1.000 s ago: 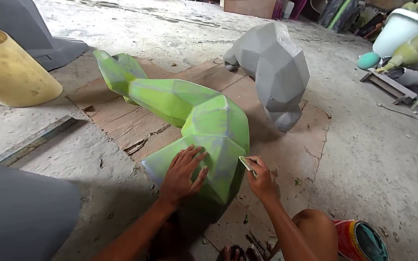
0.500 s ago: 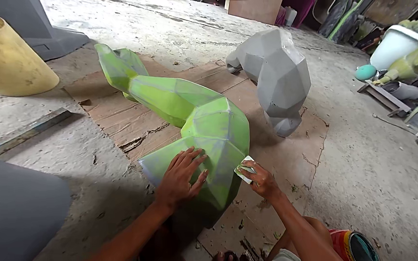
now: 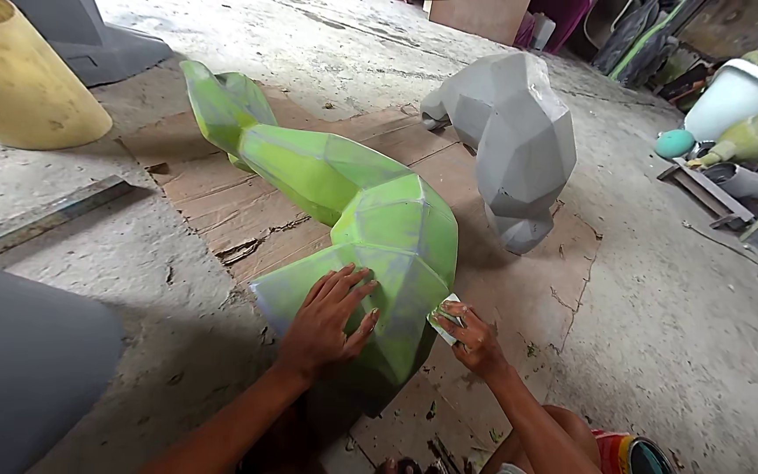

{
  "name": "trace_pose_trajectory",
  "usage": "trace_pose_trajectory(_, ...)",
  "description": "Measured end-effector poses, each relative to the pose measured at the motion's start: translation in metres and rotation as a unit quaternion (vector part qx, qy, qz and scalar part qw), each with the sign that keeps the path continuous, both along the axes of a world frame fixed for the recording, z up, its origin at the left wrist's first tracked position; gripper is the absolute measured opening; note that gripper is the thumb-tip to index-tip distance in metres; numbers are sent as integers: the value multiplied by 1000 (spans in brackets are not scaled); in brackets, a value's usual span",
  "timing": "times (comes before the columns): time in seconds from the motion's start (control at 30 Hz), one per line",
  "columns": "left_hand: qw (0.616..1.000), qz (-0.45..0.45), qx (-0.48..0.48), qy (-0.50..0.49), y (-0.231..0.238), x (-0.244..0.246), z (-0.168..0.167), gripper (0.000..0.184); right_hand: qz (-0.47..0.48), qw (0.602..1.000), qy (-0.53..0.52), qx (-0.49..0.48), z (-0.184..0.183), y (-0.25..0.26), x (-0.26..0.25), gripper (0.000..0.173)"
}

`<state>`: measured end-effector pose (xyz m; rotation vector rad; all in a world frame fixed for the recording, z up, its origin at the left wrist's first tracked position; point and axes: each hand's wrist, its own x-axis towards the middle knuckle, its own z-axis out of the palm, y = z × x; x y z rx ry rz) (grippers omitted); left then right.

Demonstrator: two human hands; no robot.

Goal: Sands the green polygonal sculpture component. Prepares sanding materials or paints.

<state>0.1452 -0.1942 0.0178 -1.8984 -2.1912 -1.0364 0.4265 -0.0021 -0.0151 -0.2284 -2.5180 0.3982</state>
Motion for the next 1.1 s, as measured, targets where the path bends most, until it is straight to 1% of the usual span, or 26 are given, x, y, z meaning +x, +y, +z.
trace_pose_trajectory(0.1,1000,2,2,-2,0,0,-2,52,0,1000,-9,-22,-12,-8,14,35)
trace_pose_trajectory(0.17,1000,3,4,-1,1,-1,-3,52,24,999,-26,-25,-9,-3,20,35)
trace_pose_trajectory(0.23,1000,3,8,-2,1,-2,-3,52,41,999,-32,-16,6,8,15,33)
trace_pose_trajectory(0.37,1000,0,8,0,0,-1,0,52,49,998,-5,36,35,28,-13,32)
trace_pose_trajectory(0.43,1000,-1,8,-1,0,0,1,52,58,997,-9,60,31,31,-19,30)
trace_pose_trajectory(0.5,1000,1,5,0,0,-1,0,52,52,996,-6,78,19,27,-15,27)
trace_pose_trajectory(0.63,1000,5,8,0,0,-1,-2,51,39,995,-29,89,2,22,5,34)
trace_pose_trajectory(0.73,1000,1,15,-2,1,-1,-1,50,62,993,-46,85,8,33,11,36)
trace_pose_trajectory(0.8,1000,0,16,0,1,-2,-1,50,67,994,-32,78,23,38,1,34)
trace_pose_trajectory(0.9,1000,-4,15,6,-1,-2,0,50,76,994,-22,74,38,40,-23,39)
trace_pose_trajectory(1.0,1000,-3,9,14,-1,-2,1,51,99,993,-26,63,35,37,-28,39)
trace_pose_trajectory(1.1,1000,6,-2,23,-1,-1,0,53,92,994,-23,51,20,28,-13,37)
